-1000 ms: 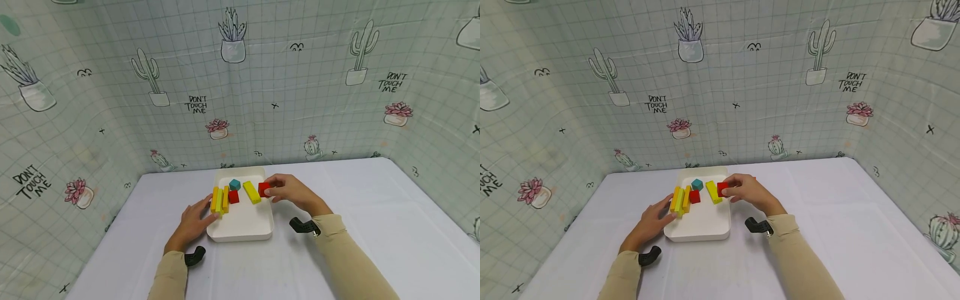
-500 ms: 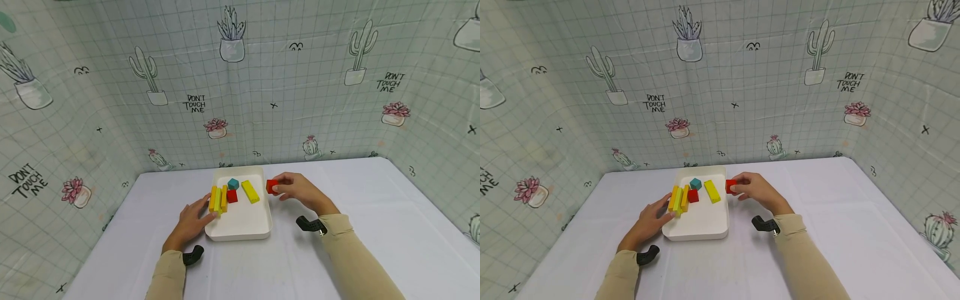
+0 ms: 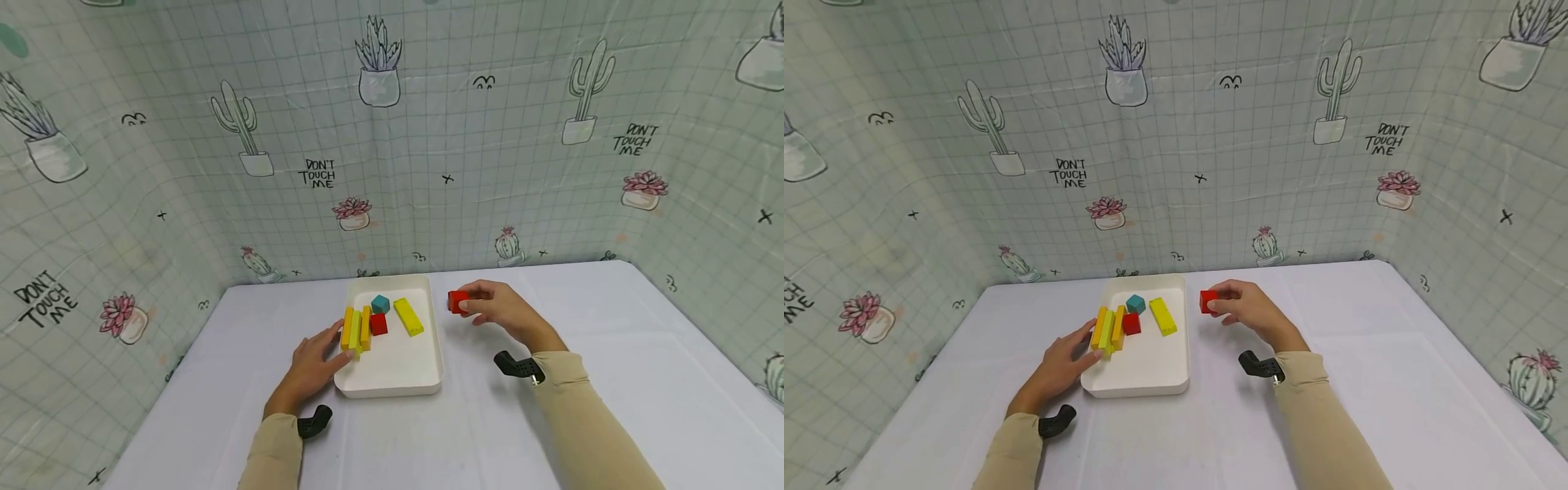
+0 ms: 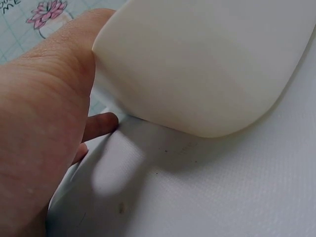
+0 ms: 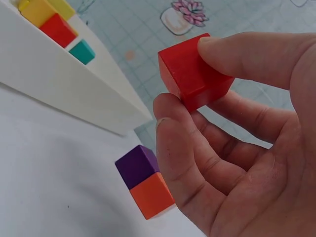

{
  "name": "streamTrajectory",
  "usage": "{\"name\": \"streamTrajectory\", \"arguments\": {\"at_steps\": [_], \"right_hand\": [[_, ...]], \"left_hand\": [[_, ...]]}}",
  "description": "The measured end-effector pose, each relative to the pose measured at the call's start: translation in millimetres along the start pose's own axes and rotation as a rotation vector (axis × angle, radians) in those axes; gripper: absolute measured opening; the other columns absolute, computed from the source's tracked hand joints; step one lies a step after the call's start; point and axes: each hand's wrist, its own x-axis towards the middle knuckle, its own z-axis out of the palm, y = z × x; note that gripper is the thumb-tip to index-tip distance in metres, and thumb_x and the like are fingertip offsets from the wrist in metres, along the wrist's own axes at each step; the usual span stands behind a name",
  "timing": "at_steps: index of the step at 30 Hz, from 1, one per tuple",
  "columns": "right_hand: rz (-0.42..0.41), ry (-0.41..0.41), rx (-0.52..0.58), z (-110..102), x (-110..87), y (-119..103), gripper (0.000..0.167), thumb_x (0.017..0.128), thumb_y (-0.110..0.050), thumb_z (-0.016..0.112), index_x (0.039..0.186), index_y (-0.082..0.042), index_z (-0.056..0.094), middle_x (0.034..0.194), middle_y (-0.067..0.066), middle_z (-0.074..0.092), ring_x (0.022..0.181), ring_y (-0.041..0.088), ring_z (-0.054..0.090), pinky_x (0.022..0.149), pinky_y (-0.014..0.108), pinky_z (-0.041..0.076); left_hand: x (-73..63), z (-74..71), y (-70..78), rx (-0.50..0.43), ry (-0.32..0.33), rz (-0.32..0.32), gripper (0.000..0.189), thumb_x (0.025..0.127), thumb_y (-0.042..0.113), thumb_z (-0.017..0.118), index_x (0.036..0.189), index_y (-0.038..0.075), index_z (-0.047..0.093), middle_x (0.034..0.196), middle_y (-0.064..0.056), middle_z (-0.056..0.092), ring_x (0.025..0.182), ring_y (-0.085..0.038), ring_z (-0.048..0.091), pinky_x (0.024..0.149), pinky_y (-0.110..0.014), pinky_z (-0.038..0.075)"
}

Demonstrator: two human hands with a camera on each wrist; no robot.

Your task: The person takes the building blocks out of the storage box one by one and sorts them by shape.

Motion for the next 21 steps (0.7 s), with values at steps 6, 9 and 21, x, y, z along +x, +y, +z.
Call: {"name": "streamTrajectory", "arguments": {"at_steps": [6, 9, 21], "right_hand": [[0.004, 0.008, -0.019, -4, -2.1, 4, 0.04, 0.095, -0.021, 0.069, 0.127, 0.001, 0.06, 0.116, 0.017, 0.067, 0.106, 0.035, 0.061, 0.086, 0.037, 0.057], [-0.018, 0.003, 0.004, -9, -2.7, 7, 0.041, 0.094, -0.018, 0.07, 0.127, 0.004, 0.059, 0.115, 0.018, 0.067, 0.104, 0.033, 0.062, 0.087, 0.038, 0.056], [0.023, 0.079, 0.021, -30, -8.1, 17, 0.048, 0.097, -0.021, 0.068, 0.135, 0.004, 0.053, 0.126, 0.023, 0.062, 0.117, 0.043, 0.059, 0.091, 0.038, 0.056]], "left_hand": [[-2.2, -1.4, 1.2, -0.005, 0.002, 0.0, 0.076, 0.094, 0.05, 0.063, 0.159, 0.027, 0.03, 0.158, -0.009, 0.039, 0.148, -0.038, 0.025, 0.12, -0.059, -0.002], [-1.8, -1.7, 2.3, -0.006, 0.004, -0.004, 0.076, 0.094, 0.049, 0.063, 0.159, 0.027, 0.03, 0.158, -0.009, 0.04, 0.148, -0.038, 0.025, 0.119, -0.059, -0.003], [-0.7, 0.1, 0.6, 0.011, 0.003, 0.0, 0.075, 0.095, 0.049, 0.062, 0.16, 0.027, 0.03, 0.158, -0.009, 0.039, 0.148, -0.037, 0.025, 0.119, -0.059, -0.002]]}}
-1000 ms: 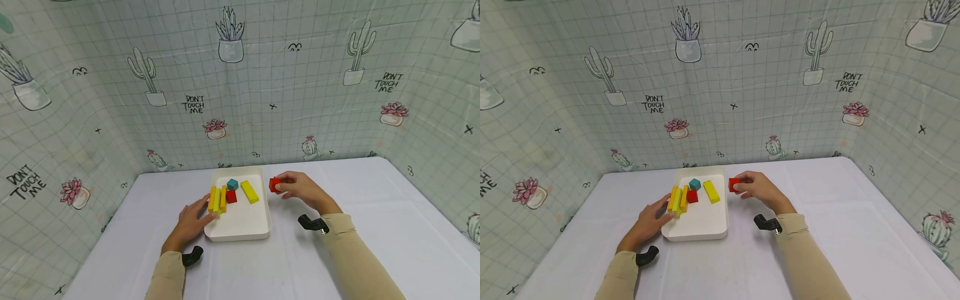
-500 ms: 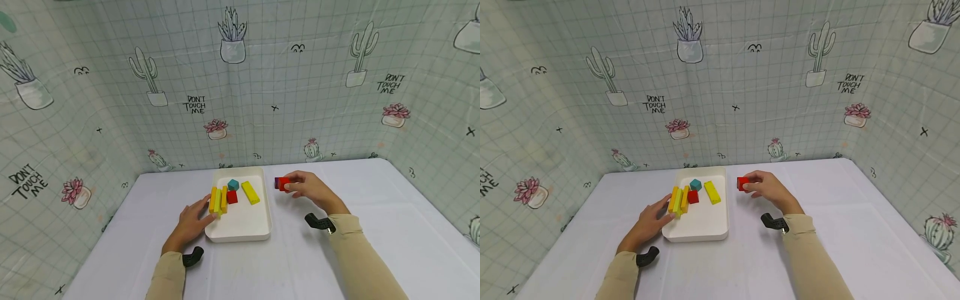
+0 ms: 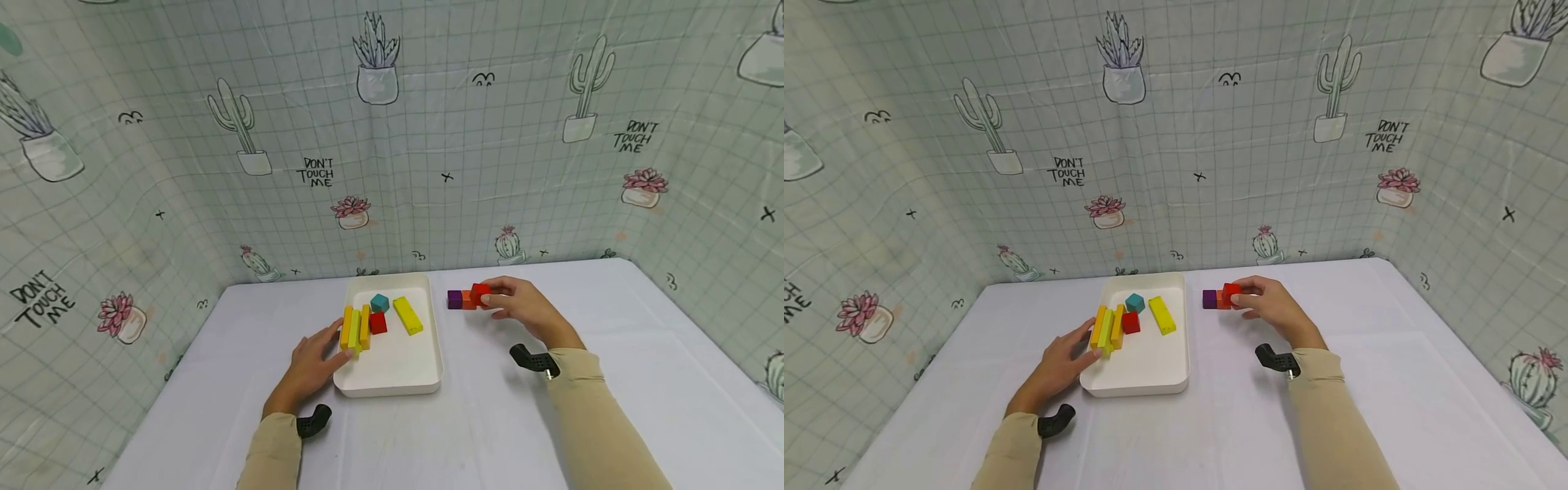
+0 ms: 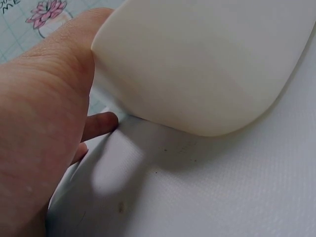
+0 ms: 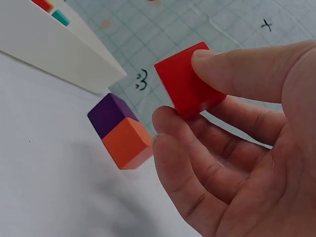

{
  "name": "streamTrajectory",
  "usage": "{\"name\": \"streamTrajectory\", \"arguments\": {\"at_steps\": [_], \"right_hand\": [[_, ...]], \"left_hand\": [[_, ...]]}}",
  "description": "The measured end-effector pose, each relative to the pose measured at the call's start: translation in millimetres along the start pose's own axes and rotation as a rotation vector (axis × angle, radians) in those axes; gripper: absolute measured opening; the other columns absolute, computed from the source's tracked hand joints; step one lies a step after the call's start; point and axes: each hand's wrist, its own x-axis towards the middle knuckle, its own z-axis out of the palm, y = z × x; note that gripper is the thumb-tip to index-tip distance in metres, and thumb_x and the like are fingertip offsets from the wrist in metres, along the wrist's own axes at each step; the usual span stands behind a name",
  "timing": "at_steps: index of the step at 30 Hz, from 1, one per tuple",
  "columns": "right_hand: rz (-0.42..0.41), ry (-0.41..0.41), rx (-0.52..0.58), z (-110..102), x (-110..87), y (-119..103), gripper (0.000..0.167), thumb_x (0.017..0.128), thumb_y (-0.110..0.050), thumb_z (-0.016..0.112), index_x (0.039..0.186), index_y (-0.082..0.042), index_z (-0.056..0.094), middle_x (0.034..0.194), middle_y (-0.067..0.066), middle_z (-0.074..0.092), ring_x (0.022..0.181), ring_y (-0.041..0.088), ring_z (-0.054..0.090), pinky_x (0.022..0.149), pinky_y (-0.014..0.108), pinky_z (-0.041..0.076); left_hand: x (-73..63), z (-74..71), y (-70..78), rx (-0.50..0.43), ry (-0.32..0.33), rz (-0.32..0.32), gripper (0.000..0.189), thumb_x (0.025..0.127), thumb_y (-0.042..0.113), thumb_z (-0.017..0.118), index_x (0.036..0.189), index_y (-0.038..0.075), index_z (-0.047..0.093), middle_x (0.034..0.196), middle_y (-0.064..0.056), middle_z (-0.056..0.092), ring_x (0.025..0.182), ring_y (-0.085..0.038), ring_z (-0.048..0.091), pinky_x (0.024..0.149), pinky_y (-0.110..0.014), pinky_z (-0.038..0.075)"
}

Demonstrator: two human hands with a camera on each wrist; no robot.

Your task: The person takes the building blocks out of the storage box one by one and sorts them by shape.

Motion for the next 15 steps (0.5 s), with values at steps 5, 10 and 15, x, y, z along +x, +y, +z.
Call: {"name": "streamTrajectory", "arguments": {"at_steps": [5, 10, 15], "right_hand": [[0.0, 0.016, -0.003, -1.6, -0.5, -1.3, 0.049, 0.096, -0.019, 0.068, 0.136, 0.005, 0.053, 0.127, 0.024, 0.062, 0.117, 0.042, 0.059, 0.093, 0.041, 0.055], [-0.005, 0.064, -0.055, -2.0, 1.4, 2.4, 0.05, 0.097, -0.021, 0.068, 0.138, 0.004, 0.052, 0.131, 0.024, 0.059, 0.116, 0.042, 0.06, 0.091, 0.039, 0.056], [-0.004, 0.137, -0.133, -4.0, 3.1, 8.4, 0.054, 0.097, -0.026, 0.067, 0.141, 0.001, 0.052, 0.133, 0.022, 0.059, 0.112, 0.035, 0.063, 0.086, 0.035, 0.058]], "left_hand": [[-0.3, -1.4, -2.1, 0.002, 0.006, 0.006, 0.076, 0.095, 0.05, 0.062, 0.16, 0.027, 0.03, 0.158, -0.01, 0.039, 0.148, -0.037, 0.025, 0.119, -0.059, -0.002], [0.3, -0.5, -2.1, 0.005, 0.01, -0.001, 0.076, 0.095, 0.049, 0.062, 0.159, 0.027, 0.03, 0.158, -0.01, 0.039, 0.148, -0.038, 0.025, 0.119, -0.059, -0.002], [0.8, 0.8, 0.0, 0.003, 0.007, -0.006, 0.076, 0.095, 0.05, 0.062, 0.16, 0.028, 0.029, 0.158, -0.01, 0.039, 0.148, -0.037, 0.025, 0.119, -0.059, -0.002]]}}
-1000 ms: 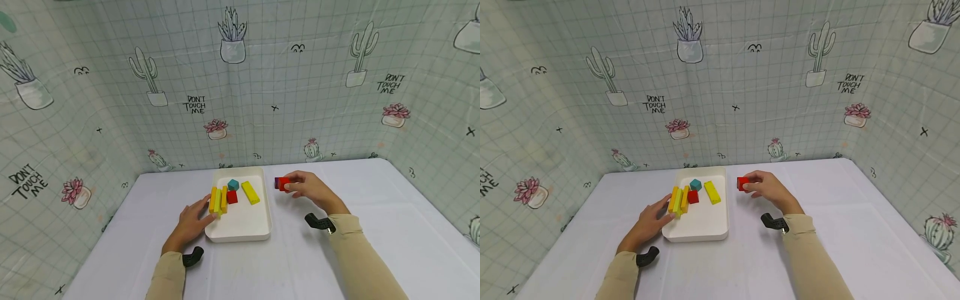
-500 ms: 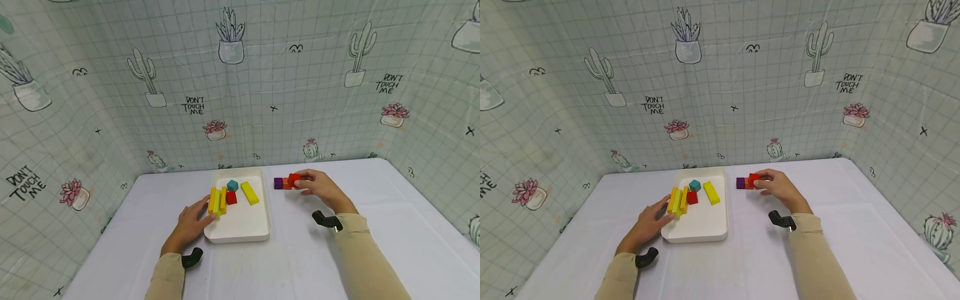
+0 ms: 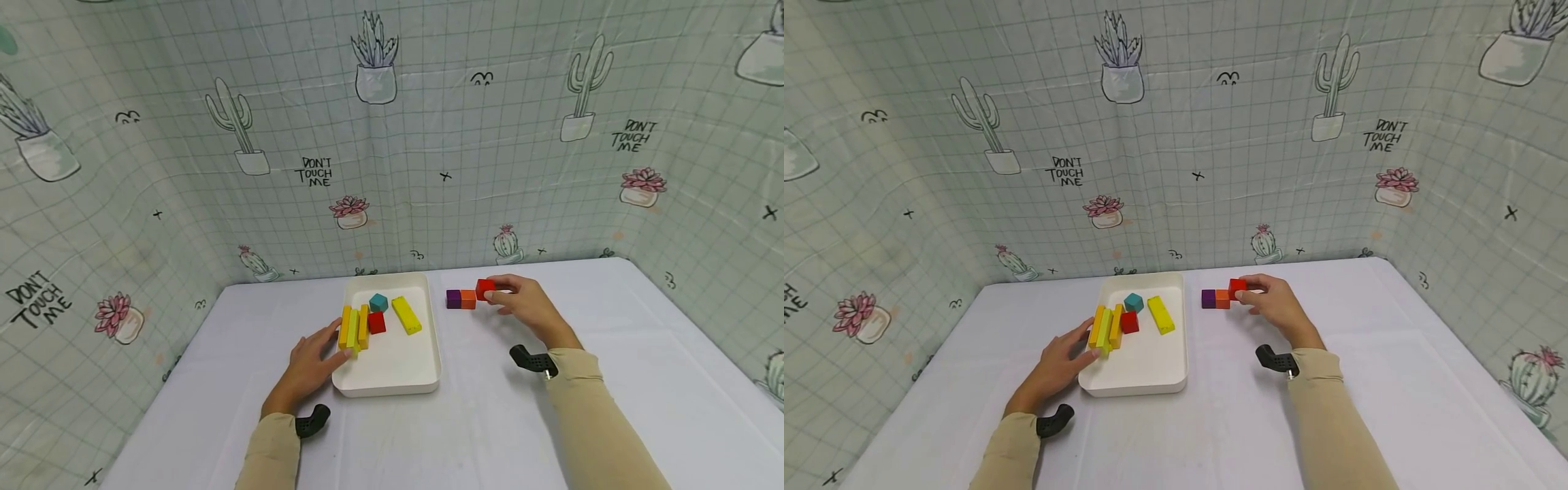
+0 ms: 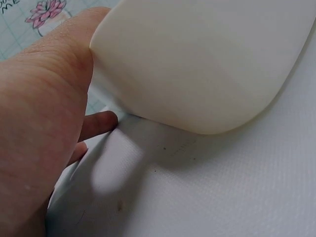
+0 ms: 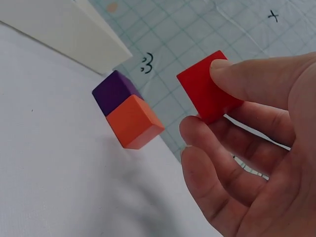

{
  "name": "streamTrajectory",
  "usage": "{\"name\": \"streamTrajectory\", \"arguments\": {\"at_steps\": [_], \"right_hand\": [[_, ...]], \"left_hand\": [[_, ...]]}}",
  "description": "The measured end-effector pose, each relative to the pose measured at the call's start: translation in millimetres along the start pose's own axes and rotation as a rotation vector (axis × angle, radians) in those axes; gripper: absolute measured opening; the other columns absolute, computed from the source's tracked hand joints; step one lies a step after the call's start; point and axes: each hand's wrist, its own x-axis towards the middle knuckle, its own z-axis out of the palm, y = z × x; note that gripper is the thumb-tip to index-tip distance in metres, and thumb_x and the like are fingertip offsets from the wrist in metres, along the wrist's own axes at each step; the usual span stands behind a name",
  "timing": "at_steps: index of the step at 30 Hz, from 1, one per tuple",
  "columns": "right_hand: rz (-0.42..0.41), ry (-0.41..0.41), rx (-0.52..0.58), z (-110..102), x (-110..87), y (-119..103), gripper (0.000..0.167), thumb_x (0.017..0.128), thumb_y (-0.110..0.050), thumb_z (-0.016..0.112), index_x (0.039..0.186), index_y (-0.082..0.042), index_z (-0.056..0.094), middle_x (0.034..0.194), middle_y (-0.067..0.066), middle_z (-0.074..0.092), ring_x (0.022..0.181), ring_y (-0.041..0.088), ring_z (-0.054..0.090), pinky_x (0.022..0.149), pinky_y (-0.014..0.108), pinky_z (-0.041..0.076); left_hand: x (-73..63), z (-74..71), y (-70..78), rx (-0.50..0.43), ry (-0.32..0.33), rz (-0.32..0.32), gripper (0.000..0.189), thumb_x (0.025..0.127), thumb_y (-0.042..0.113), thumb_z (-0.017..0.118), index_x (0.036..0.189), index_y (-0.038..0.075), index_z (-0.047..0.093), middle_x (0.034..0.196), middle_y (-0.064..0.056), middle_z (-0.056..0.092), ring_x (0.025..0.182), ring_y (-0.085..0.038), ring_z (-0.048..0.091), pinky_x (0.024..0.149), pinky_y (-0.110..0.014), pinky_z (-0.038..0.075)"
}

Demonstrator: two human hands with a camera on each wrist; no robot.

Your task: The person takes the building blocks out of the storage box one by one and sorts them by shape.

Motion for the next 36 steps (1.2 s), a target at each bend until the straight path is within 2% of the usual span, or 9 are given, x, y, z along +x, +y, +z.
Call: {"name": "streamTrajectory", "arguments": {"at_steps": [7, 16, 27, 31, 36], "right_hand": [[0.065, 0.017, -0.039, 1, 3.6, 5, 0.057, 0.097, -0.029, 0.067, 0.145, -0.003, 0.05, 0.134, 0.02, 0.059, 0.113, 0.032, 0.063, 0.086, 0.033, 0.056], [0.12, 0.042, -0.073, 3, 7.0, 14, 0.058, 0.098, -0.028, 0.065, 0.147, -0.002, 0.048, 0.136, 0.022, 0.058, 0.109, 0.032, 0.063, 0.083, 0.031, 0.054], [0.131, 0.064, -0.205, 10, 13.9, 22, 0.055, 0.099, -0.027, 0.062, 0.145, 0.0, 0.05, 0.135, 0.023, 0.058, 0.09, 0.025, 0.062, 0.072, 0.028, 0.052], [0.122, 0.063, -0.251, 13, 16.2, 23, 0.054, 0.099, -0.027, 0.062, 0.144, 0.001, 0.051, 0.136, 0.026, 0.056, 0.097, 0.028, 0.061, 0.075, 0.029, 0.054], [0.093, 0.07, -0.32, 17, 18.9, 24, 0.053, 0.1, -0.027, 0.06, 0.143, 0.002, 0.052, 0.138, 0.028, 0.054, 0.115, 0.037, 0.055, 0.089, 0.043, 0.053]], "left_hand": [[-1.3, 1.1, 0.5, -0.012, 0.001, 0.004, 0.075, 0.095, 0.049, 0.062, 0.159, 0.028, 0.03, 0.157, -0.009, 0.04, 0.148, -0.037, 0.025, 0.119, -0.059, -0.002], [-1.7, 1.3, 2.2, -0.011, 0.01, 0.014, 0.076, 0.095, 0.049, 0.063, 0.159, 0.026, 0.031, 0.157, -0.009, 0.04, 0.147, -0.036, 0.027, 0.119, -0.06, 0.0], [-0.2, 0.2, 1.1, 0.002, 0.015, 0.03, 0.074, 0.096, 0.046, 0.063, 0.159, 0.026, 0.032, 0.155, -0.008, 0.043, 0.147, -0.035, 0.027, 0.12, -0.059, 0.002], [0.0, 0.9, 0.6, 0.006, 0.021, 0.03, 0.074, 0.096, 0.046, 0.063, 0.159, 0.025, 0.032, 0.156, -0.009, 0.043, 0.147, -0.035, 0.028, 0.119, -0.06, 0.003], [-0.1, -0.6, -0.3, 0.002, 0.027, 0.027, 0.073, 0.096, 0.045, 0.064, 0.159, 0.026, 0.032, 0.156, -0.008, 0.042, 0.147, -0.035, 0.028, 0.12, -0.059, 0.002]]}}
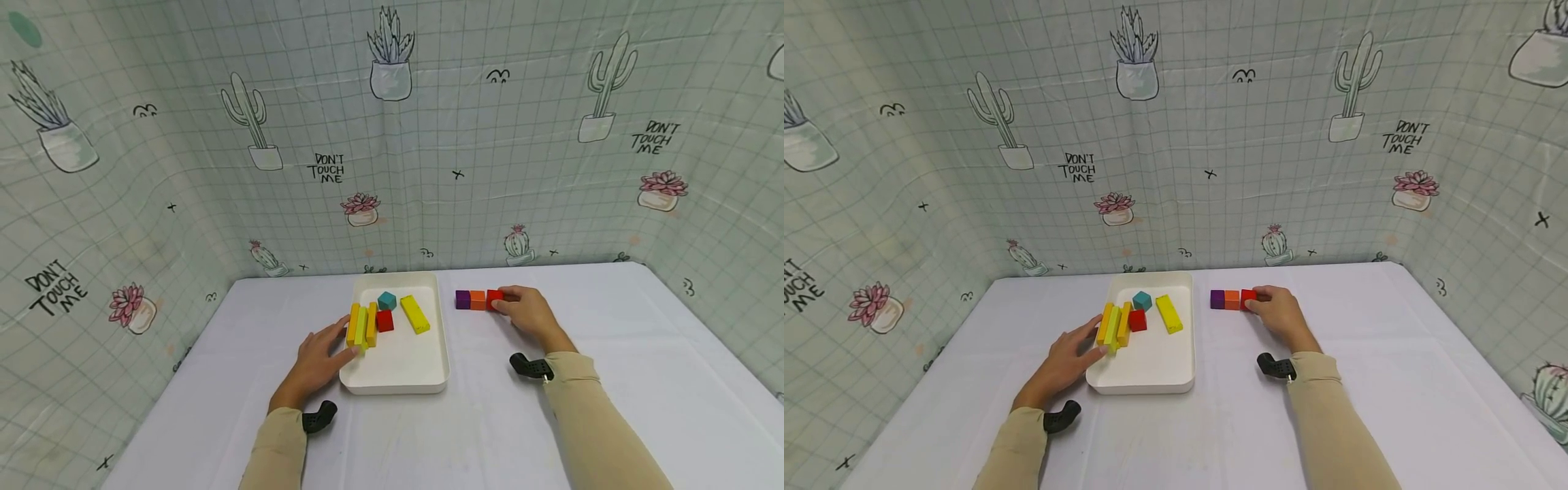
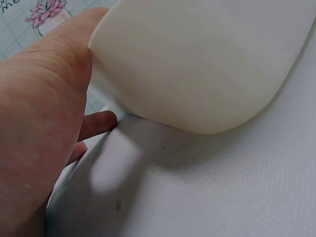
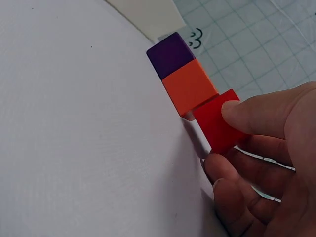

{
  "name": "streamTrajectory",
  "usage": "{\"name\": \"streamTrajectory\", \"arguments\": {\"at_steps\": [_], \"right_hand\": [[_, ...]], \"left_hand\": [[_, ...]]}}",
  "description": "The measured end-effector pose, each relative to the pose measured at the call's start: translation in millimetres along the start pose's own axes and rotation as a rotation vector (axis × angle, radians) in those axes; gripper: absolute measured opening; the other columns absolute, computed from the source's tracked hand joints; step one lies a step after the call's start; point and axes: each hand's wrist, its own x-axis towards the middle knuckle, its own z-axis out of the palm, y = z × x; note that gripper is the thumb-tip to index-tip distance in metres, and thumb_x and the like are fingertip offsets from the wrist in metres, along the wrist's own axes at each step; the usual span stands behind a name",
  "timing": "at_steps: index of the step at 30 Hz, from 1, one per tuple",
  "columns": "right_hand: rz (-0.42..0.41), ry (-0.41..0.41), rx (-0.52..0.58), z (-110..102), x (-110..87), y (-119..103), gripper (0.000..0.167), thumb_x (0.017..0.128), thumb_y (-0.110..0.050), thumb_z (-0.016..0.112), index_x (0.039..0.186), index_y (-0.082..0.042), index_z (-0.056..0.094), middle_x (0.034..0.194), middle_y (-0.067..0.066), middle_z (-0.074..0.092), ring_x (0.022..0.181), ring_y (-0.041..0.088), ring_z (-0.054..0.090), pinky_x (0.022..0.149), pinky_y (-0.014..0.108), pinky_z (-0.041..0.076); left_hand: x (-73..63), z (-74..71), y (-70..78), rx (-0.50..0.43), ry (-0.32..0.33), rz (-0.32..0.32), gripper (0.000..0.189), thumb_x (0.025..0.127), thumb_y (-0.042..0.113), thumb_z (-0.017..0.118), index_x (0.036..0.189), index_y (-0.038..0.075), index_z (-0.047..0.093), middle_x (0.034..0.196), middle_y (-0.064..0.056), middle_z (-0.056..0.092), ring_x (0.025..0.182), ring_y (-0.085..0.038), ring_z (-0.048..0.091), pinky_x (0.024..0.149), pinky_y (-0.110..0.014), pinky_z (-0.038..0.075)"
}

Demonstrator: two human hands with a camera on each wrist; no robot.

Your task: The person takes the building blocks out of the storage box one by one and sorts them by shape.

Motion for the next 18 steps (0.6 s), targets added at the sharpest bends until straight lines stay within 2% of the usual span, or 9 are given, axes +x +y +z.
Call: {"name": "streamTrajectory", "arguments": {"at_steps": [5, 12, 18], "right_hand": [[-0.029, 0.018, -0.063, 2.2, -0.1, -0.6, 0.05, 0.1, -0.026, 0.059, 0.14, 0.002, 0.055, 0.138, 0.028, 0.054, 0.129, 0.044, 0.045, 0.103, 0.056, 0.042], [-0.027, 0.019, -0.058, 3.4, -0.5, -2.9, 0.049, 0.099, -0.021, 0.057, 0.141, 0.005, 0.053, 0.137, 0.026, 0.056, 0.119, 0.04, 0.051, 0.1, 0.054, 0.045], [-0.041, 0.024, -0.074, 2.5, 1.2, -1.5, 0.052, 0.099, -0.019, 0.056, 0.144, 0.005, 0.048, 0.137, 0.026, 0.056, 0.131, 0.044, 0.045, 0.109, 0.06, 0.035]], "left_hand": [[-0.1, -0.3, 0.1, 0.003, -0.002, -0.005, 0.073, 0.096, 0.045, 0.063, 0.159, 0.025, 0.032, 0.155, -0.009, 0.044, 0.147, -0.035, 0.028, 0.12, -0.059, 0.003], [-0.7, -0.2, 0.9, 0.006, -0.001, -0.004, 0.073, 0.096, 0.044, 0.063, 0.159, 0.025, 0.032, 0.155, -0.009, 0.044, 0.147, -0.035, 0.028, 0.12, -0.06, 0.003], [-0.4, -0.4, 0.3, 0.009, -0.002, -0.002, 0.073, 0.096, 0.047, 0.062, 0.159, 0.025, 0.032, 0.155, -0.009, 0.044, 0.147, -0.036, 0.027, 0.12, -0.059, 0.001]]}}
